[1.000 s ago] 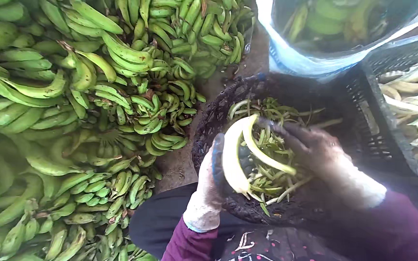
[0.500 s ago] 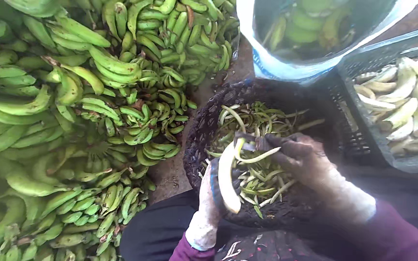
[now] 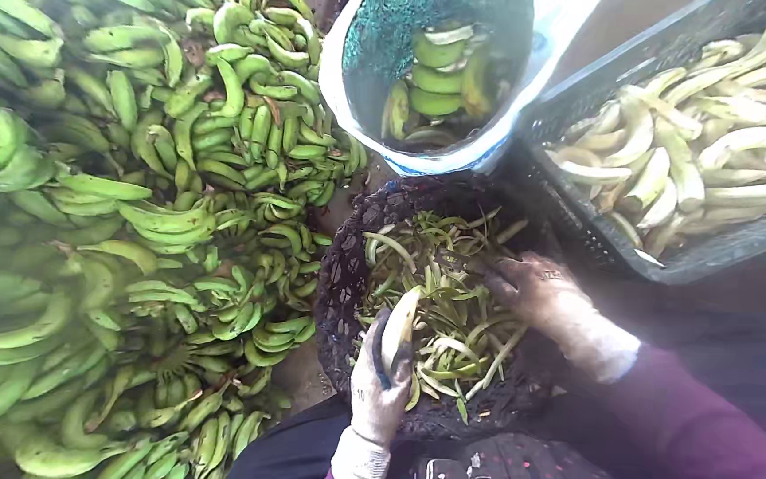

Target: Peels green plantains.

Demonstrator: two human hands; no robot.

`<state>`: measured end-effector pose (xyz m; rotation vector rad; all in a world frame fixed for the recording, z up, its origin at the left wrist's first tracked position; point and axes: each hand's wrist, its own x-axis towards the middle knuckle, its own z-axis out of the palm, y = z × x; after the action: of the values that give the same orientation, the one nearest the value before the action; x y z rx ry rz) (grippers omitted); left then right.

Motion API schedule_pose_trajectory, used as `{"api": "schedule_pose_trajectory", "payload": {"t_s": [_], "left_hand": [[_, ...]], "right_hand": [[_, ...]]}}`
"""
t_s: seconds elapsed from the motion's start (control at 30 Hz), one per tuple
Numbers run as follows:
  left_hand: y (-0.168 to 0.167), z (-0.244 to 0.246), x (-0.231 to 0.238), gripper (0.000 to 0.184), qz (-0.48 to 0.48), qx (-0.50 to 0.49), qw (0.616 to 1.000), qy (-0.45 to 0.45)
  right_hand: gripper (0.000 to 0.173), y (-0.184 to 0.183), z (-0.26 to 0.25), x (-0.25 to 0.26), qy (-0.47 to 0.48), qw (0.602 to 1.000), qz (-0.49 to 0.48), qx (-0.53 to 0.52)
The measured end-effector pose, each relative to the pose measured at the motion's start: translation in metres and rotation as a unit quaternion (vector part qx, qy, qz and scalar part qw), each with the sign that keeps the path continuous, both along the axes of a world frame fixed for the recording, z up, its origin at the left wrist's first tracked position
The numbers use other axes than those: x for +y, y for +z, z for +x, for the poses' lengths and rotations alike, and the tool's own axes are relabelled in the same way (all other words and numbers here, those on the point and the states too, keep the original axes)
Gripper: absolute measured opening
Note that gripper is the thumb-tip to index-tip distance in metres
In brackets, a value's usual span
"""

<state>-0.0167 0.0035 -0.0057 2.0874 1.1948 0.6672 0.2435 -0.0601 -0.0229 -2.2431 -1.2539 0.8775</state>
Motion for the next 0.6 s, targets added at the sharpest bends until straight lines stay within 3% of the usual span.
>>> {"api": "schedule_pose_trajectory", "payload": {"t_s": [0.07, 0.13, 0.2, 0.3, 0.43, 0.47, 0.53, 0.6], "left_hand": [[-0.01, -0.016, 0.009, 0.063, 0.119, 0.061, 0.99, -0.036], [-0.01, -0.023, 0.014, 0.063, 0.164, 0.096, 0.98, -0.061], [-0.007, -0.029, 0.017, 0.064, 0.18, 0.106, 0.973, -0.094], [-0.007, -0.035, 0.022, 0.063, 0.194, 0.088, 0.97, -0.116], [-0.011, -0.03, 0.016, 0.065, 0.184, 0.05, 0.978, -0.091], [-0.009, -0.027, 0.013, 0.066, 0.181, 0.043, 0.979, -0.085], [-0.006, -0.027, 0.01, 0.062, 0.201, 0.042, 0.974, -0.093], [-0.002, -0.031, 0.022, 0.055, 0.289, 0.061, 0.947, -0.13]], "right_hand": [[0.039, 0.011, -0.002, -0.006, 0.015, 0.997, 0.041, 0.059], [0.04, 0.023, -0.017, -0.012, 0.056, 0.987, 0.1, 0.116], [0.04, 0.021, -0.023, -0.013, 0.082, 0.991, 0.069, 0.084], [0.042, 0.007, -0.006, -0.01, 0.043, 0.999, 0.002, 0.011], [0.041, 0.025, -0.026, -0.018, 0.04, 0.98, 0.149, 0.128], [0.041, 0.027, -0.032, -0.017, 0.056, 0.979, 0.146, 0.13], [0.042, 0.02, -0.026, -0.016, 0.082, 0.994, 0.04, 0.058], [0.043, 0.013, -0.008, -0.013, 0.079, 0.995, -0.053, 0.033]]}}
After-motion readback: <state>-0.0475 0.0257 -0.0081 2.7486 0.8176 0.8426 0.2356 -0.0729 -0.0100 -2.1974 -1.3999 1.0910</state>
